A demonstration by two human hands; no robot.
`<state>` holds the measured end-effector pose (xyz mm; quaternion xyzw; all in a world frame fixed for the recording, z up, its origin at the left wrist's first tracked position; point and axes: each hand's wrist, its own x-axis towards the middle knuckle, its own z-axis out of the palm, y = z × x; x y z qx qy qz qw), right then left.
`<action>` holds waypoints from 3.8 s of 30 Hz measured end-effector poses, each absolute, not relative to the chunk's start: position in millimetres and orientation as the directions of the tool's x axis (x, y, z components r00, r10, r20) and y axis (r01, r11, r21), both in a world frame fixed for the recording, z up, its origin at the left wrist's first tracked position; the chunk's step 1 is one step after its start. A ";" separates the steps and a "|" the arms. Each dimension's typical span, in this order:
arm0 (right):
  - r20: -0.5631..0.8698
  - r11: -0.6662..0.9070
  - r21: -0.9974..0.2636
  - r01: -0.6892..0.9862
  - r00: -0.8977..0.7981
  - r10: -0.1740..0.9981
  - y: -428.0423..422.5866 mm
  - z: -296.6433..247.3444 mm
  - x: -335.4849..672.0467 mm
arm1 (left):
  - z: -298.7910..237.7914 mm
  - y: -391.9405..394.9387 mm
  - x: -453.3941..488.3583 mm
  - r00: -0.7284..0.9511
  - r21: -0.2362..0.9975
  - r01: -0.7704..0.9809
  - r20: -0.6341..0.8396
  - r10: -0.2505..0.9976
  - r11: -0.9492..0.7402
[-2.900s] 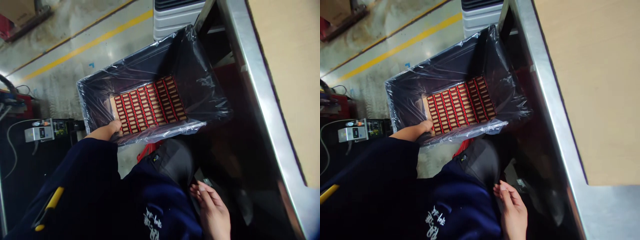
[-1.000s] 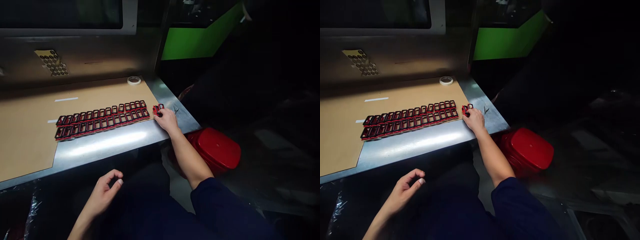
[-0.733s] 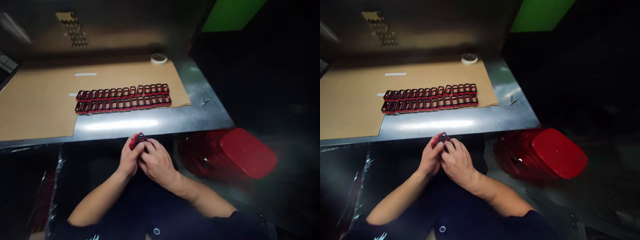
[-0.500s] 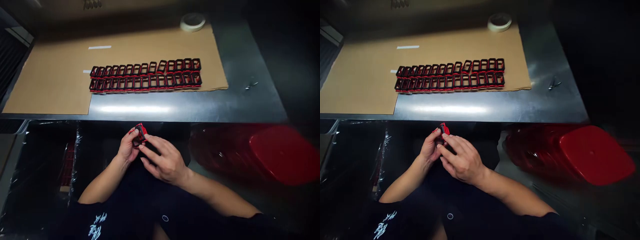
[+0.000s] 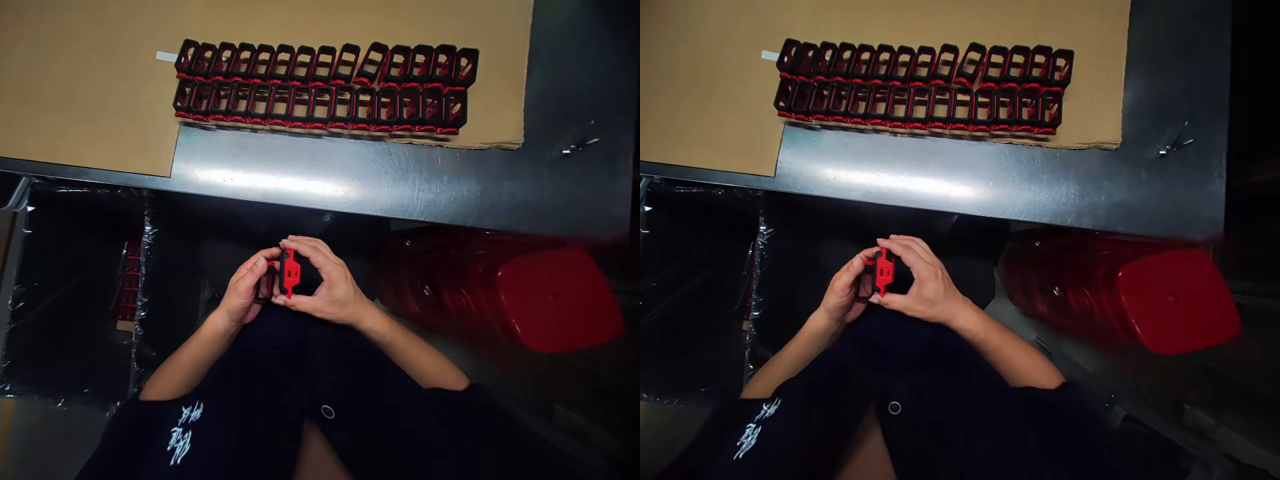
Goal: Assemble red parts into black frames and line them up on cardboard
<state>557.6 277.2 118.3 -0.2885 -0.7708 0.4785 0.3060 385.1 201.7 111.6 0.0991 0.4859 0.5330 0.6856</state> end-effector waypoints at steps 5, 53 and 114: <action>0.270 0.506 -0.833 0.224 -0.633 0.725 273.8 110.6 561.8 | 117.3 191.9 374.4 0.098 0.794 -0.350 -0.497 0.862 0.497; 0.162 0.282 -0.958 0.047 -0.722 0.673 268.0 122.3 572.9 | 94.4 182.1 375.4 -0.084 0.973 0.169 0.171 0.982 -0.155; -0.457 -0.673 -0.708 -0.211 -0.590 0.666 263.7 90.6 556.2 | 106.5 181.4 383.3 -0.049 0.745 0.623 0.340 0.939 -0.237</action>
